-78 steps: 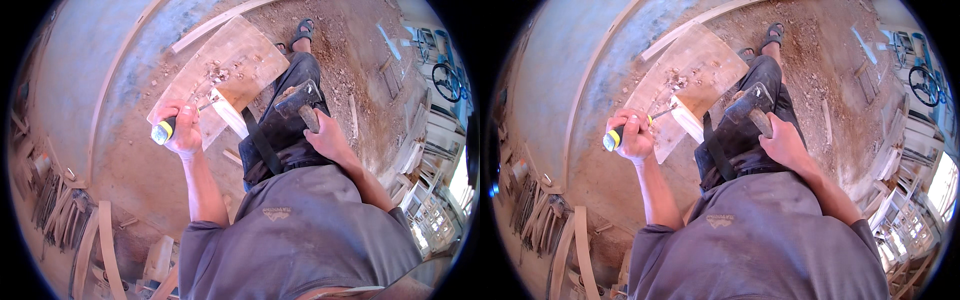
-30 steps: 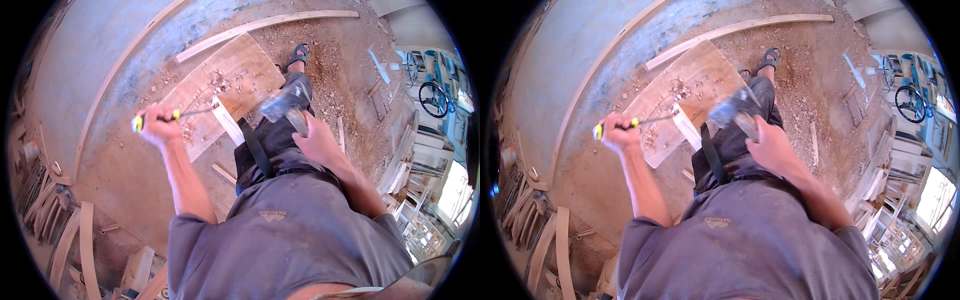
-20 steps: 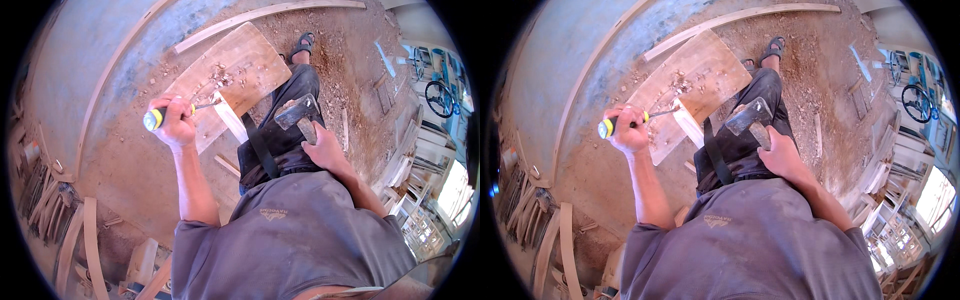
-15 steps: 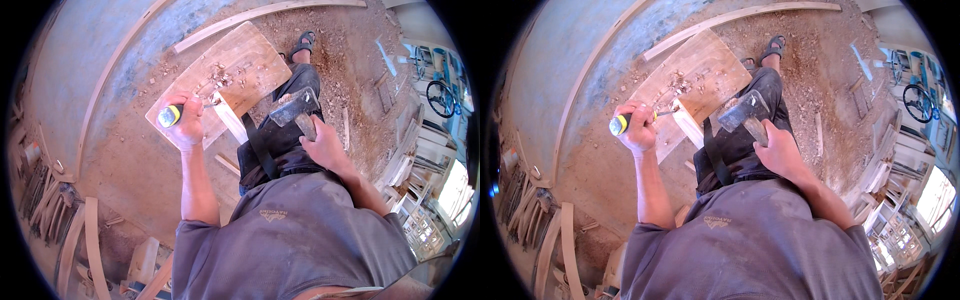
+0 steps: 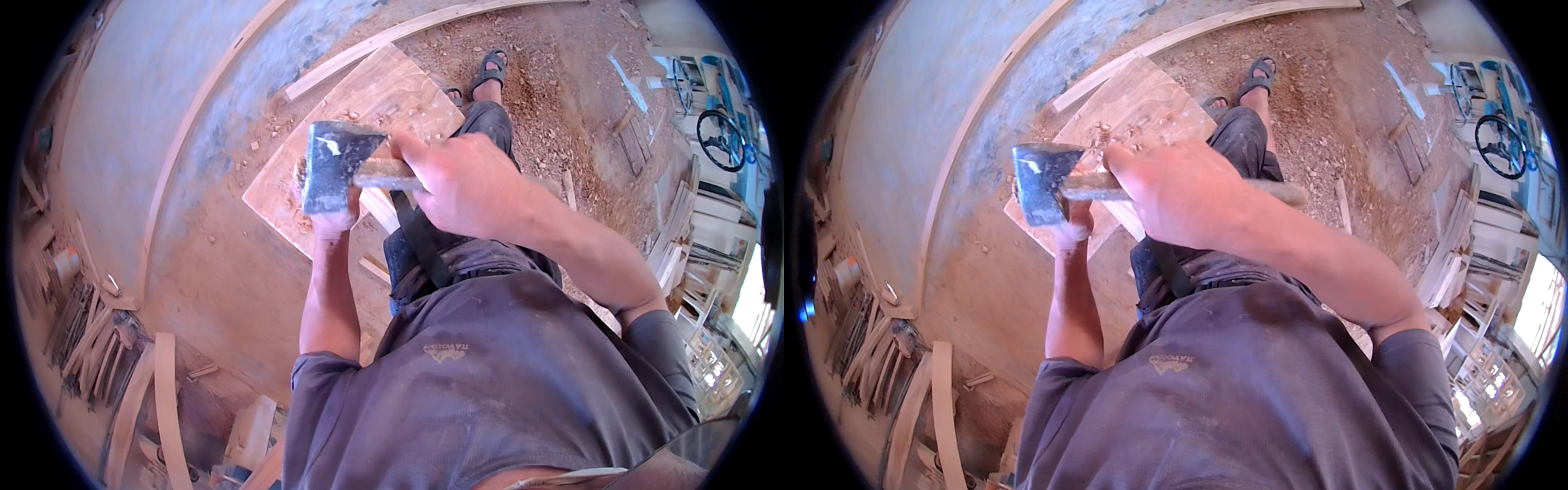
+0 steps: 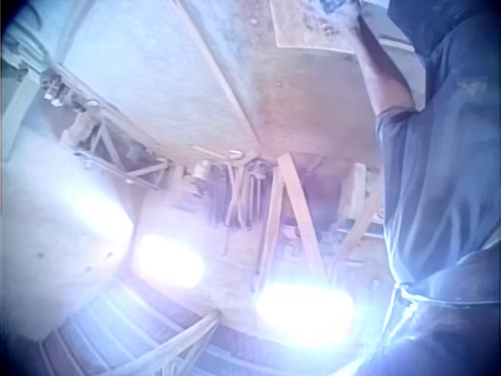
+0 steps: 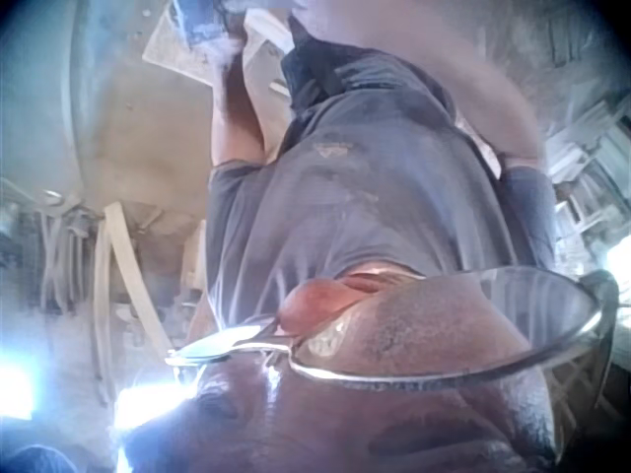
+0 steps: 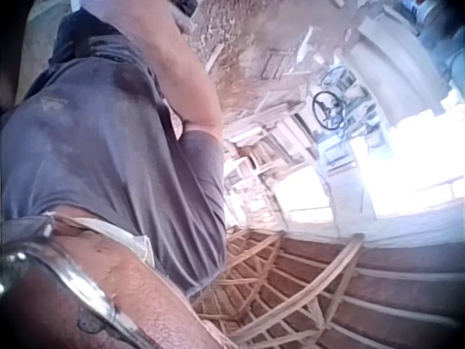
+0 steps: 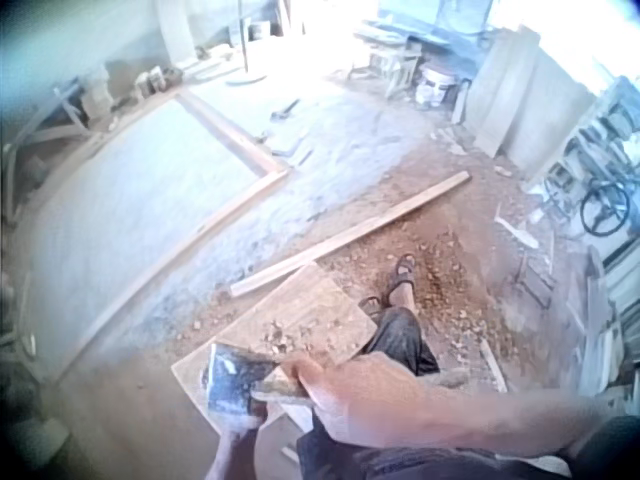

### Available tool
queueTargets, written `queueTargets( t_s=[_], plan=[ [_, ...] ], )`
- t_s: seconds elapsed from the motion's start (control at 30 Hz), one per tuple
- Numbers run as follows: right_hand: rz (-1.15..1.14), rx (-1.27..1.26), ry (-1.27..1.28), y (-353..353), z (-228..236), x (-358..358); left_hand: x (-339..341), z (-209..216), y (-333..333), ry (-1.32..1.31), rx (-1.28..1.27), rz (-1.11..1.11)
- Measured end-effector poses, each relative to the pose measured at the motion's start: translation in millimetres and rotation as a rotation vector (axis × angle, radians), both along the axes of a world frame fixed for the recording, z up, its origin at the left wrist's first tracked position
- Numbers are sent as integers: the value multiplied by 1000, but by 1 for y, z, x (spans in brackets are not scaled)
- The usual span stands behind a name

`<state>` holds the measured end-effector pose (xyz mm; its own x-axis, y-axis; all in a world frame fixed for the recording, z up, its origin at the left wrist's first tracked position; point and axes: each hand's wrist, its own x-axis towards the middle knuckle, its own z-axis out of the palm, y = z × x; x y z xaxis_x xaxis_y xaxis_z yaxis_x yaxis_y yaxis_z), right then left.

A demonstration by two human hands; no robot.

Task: The person carves out a recessed channel in a piece of wood by striking the back of a chisel with the side of an axe head.

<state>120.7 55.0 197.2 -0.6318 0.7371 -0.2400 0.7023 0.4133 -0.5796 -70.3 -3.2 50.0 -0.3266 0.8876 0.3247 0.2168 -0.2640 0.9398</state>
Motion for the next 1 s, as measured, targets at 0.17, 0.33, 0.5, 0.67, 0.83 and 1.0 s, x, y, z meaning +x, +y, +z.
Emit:
queueTargets(
  t_s=[0.17,0.33,0.5,0.67,0.83,1.0],
  plan=[
    [-205,-151,-49,-21,-23,26,-41,-11,-7,-284,-73,193],
    [-486,-250,-101,-45,-56,79,-50,34,-1,-580,88,190],
    [-512,-276,-15,-59,-61,85,-36,20,6,-571,43,105],
    [-499,-301,-30,-57,-62,76,-14,9,6,-462,-71,140],
    [-458,-316,-25,-42,-48,64,-4,1,4,-273,-30,110],
    [-492,-243,215,-28,-11,40,13,3,-6,-40,43,91]
  ],
)
